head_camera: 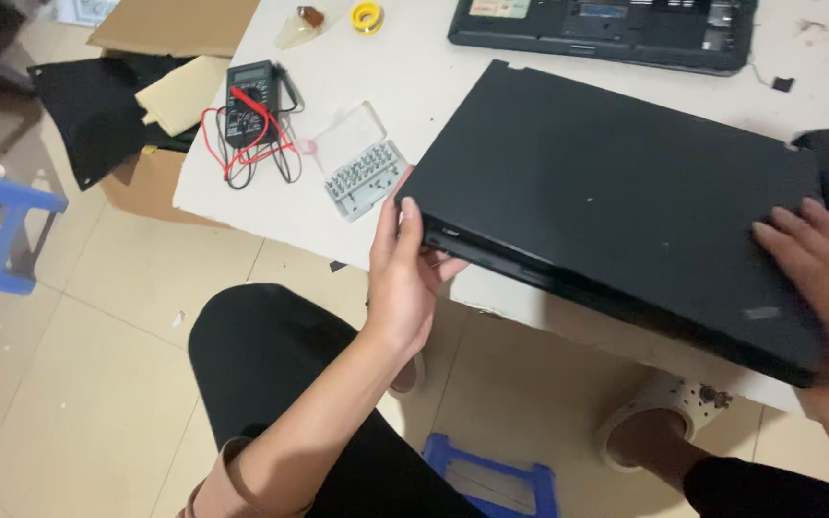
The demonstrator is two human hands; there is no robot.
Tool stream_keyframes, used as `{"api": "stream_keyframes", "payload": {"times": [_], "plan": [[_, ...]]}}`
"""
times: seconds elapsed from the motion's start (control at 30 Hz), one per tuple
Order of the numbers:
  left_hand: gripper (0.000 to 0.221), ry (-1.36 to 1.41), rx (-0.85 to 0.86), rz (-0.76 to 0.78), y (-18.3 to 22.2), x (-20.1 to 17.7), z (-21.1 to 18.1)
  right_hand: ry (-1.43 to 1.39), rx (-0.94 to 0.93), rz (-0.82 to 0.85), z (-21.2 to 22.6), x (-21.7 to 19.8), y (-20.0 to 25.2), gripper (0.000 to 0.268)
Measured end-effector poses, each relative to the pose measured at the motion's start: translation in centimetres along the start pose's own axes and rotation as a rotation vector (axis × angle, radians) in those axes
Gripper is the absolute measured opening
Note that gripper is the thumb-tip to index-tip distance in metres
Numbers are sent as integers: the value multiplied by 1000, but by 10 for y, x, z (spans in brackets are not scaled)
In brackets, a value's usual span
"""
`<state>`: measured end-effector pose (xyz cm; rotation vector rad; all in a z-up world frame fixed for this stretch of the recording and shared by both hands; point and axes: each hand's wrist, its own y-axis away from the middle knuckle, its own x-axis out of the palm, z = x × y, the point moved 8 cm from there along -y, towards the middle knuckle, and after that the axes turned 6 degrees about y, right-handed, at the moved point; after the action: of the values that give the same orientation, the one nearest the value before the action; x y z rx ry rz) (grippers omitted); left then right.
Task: Disassembling a laptop by removing screws and prying off the bottom cover
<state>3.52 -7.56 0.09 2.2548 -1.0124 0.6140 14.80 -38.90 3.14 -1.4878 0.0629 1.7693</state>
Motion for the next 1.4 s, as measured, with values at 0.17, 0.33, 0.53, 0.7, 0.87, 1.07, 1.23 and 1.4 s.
{"api": "stream_keyframes", "payload": {"times": [0.17, 0.33, 0.53, 0.7, 0.87, 1.07, 1.23, 1.4], "plan": [[56, -56, -40, -71, 7, -4, 4, 62, -54, 26, 15, -5, -3, 40], [49, -237, -82, -269, 20, -11, -2, 110, -148, -72, 8, 0, 3, 38], [43, -351, -37, -227, 13, -25, 1, 164, -130, 48, -15, 20, 10, 48], [31, -528, 135, -173, -5, -43, 2, 242, -41, 243, -13, 25, 0, 73], [34, -636, 118, -156, 1, -25, -12, 526, 191, 609, -9, 30, -13, 102], [40, -736, 156, -97, -5, -28, -9, 616, -47, 478, -4, 33, -7, 98], [41, -992, 143, -118, 4, -19, -20, 594, 170, 737, -20, 38, -4, 104], [37, -1178, 210, -112, 1, -22, -28, 233, 353, 630, -43, 31, 4, 79]]}}
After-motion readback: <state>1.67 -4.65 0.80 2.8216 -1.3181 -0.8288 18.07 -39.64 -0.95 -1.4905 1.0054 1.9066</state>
